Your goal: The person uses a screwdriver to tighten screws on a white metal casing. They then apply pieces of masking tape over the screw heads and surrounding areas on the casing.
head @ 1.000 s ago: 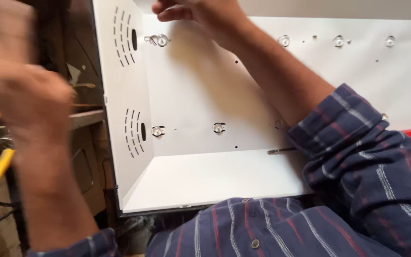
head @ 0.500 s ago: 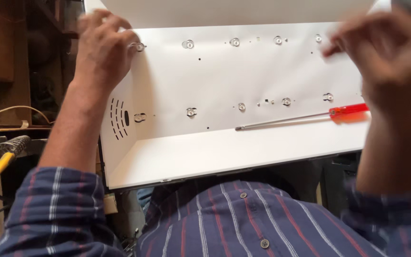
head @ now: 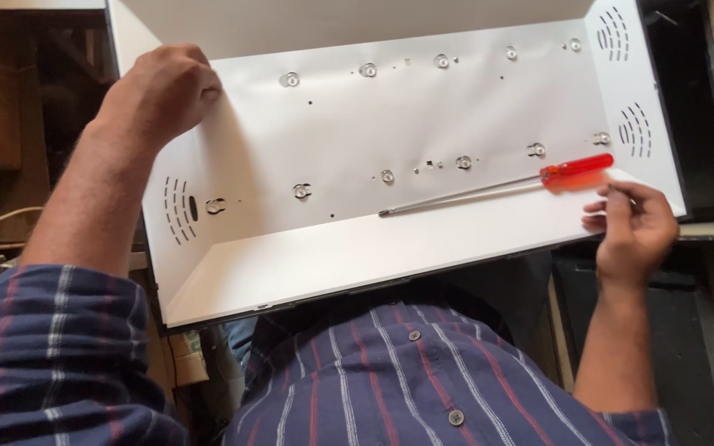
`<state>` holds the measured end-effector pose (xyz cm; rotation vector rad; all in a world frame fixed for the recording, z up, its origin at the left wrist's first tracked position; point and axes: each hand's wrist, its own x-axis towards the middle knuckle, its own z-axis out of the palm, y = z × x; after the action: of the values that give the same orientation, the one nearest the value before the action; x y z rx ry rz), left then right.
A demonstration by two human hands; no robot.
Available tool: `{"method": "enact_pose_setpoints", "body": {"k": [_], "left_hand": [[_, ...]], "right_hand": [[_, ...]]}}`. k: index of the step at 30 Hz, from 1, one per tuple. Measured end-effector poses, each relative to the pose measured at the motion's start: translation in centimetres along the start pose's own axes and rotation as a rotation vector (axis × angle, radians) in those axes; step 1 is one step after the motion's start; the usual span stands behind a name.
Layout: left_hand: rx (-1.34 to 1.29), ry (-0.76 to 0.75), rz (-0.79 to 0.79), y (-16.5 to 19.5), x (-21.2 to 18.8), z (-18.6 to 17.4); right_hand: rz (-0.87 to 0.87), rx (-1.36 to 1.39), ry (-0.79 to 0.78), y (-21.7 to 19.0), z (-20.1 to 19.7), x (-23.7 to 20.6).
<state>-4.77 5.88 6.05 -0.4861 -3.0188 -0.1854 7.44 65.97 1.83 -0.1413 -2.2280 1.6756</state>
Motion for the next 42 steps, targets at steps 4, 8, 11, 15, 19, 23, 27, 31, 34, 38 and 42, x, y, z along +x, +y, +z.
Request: {"method": "enact_pose_setpoints", "body": {"k": [4,8,11,15,19,23,27,31,34,38,42], "left_hand": [[0.004,-0.013,0.014,0.0,0.0,-0.4],[0.213,-0.057,0.14,0.0,0.1,0.0],[0.166,0.074,0.161,0.1,-0.7,0.5],[-0.046,0.196,0.12,-0.8,-1.8,0.3],[-0.309,0.276,-0.041,-1.8,-3.1,0.3],[0.08,0.169,0.03,-1.5,-4.5,0.6],[0.287,0.125,0.061,0.0,-6.0,0.9],[0.378,0.121,0.069,0.6,-6.1,0.6],[0.407,0.12,0.096,0.8,-5.8,0.4],[0.538,0.112,0.147,1.1,-5.3,0.6],[0.547,0.096,0.131,1.3,-4.6,0.9]], "right_hand": [[-0.073,-0.212,-0.024,-0.4,1.2,0.3],[-0.059,-0.216,-0.022,-1.2,1.8,0.0],[-0.052,-0.219,-0.014,-1.3,1.8,-0.1],[-0.087,-0.314,-0.02,-0.9,1.7,0.1],[-0.065,-0.22,-0.034,-0.7,1.4,0.1],[-0.131,-0.312,-0.018,-0.4,1.6,0.0],[-0.213,-0.42,0.017,0.0,2.2,-0.2],[-0.238,-0.448,0.044,-0.2,2.4,-0.6],[-0.248,-0.485,0.047,-0.6,2.7,-0.8],[-0.282,-0.495,0.068,-0.9,3.3,-0.9],[-0.276,-0.488,0.109,-1.5,3.8,-1.3]]}}
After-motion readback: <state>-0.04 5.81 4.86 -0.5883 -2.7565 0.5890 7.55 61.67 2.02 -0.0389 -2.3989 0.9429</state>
